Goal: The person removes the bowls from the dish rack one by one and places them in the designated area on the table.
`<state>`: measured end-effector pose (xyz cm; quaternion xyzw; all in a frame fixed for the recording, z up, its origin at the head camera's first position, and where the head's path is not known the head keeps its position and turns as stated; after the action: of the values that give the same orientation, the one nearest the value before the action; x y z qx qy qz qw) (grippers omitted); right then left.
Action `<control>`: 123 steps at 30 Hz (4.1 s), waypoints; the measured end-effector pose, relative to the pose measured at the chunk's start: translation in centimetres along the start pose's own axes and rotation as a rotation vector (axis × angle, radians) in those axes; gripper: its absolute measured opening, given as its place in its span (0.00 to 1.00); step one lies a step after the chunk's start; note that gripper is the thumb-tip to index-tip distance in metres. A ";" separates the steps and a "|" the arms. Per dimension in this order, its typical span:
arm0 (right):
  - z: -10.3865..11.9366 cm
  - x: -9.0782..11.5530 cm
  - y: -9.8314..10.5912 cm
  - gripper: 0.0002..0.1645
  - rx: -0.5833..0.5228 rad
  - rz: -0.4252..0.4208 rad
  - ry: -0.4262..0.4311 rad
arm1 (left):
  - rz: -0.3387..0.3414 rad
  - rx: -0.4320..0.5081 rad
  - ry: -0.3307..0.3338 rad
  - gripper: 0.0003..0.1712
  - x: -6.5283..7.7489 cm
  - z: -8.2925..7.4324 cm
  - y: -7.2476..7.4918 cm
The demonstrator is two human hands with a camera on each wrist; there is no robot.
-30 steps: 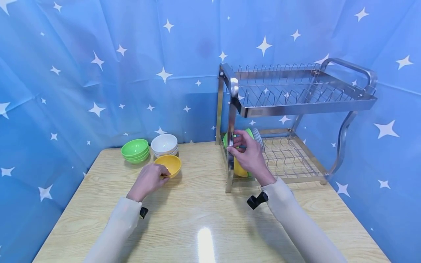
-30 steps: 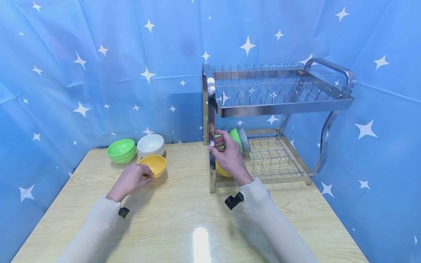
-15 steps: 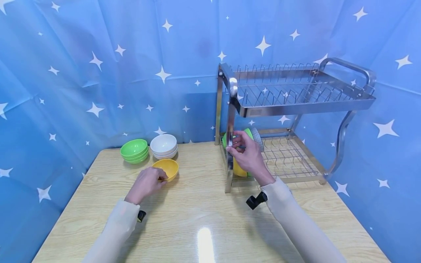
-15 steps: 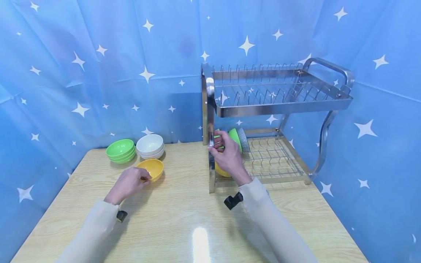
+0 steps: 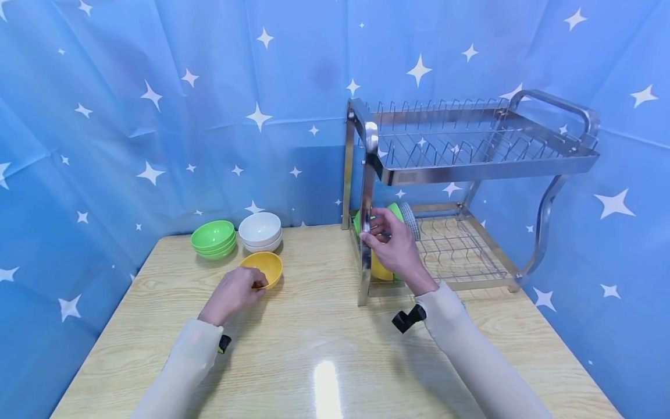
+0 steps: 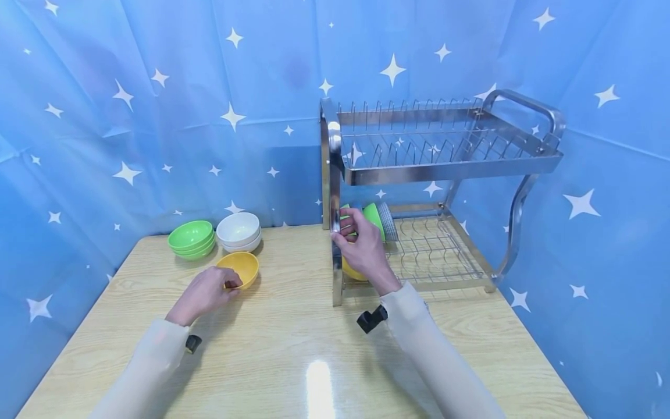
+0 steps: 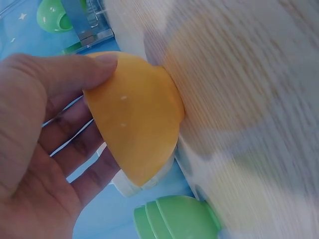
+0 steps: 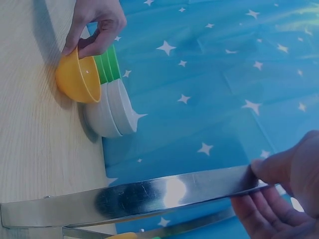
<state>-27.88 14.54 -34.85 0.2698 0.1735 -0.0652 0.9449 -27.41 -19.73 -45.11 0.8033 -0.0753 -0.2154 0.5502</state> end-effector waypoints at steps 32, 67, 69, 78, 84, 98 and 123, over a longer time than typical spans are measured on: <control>-1.1 0.0 0.2 0.31 -0.032 0.015 0.040 | -0.168 0.353 0.048 0.26 -4.9 -6.9 0.1; -8.8 1.9 3.9 0.33 0.105 0.123 -0.096 | -0.287 0.707 -0.075 0.30 -12.9 -19.5 2.1; -9.1 2.1 3.9 0.29 0.110 0.130 -0.123 | -0.310 0.701 -0.076 0.24 -13.0 -19.7 2.1; -10.2 2.3 3.4 0.24 0.080 0.187 -0.216 | -0.373 0.668 -0.087 0.11 -12.8 -19.9 1.8; -10.9 2.3 3.2 0.22 0.061 0.204 -0.253 | -0.378 0.677 -0.103 0.12 -12.8 -19.8 1.6; -12.1 2.5 3.5 0.28 -0.242 0.158 -0.411 | -0.364 0.685 -0.109 0.11 -12.9 -19.6 1.0; -9.9 2.4 6.3 0.28 -0.167 -0.008 -0.335 | -0.366 0.711 -0.138 0.10 -12.9 -19.6 1.1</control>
<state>-27.15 25.08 -40.48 0.1753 0.0195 -0.0983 0.9794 -30.42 1.20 -34.81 0.9272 -0.0373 -0.3237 0.1845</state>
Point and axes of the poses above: each hand's wrist, its own x-axis away from the middle knuckle, its own y-axis out of the back of the hand, z = x × y, the point moved 4 cm from there along -x, towards the middle knuckle, and after that the axes turned 6 degrees about -z, right-handed, at the moved point
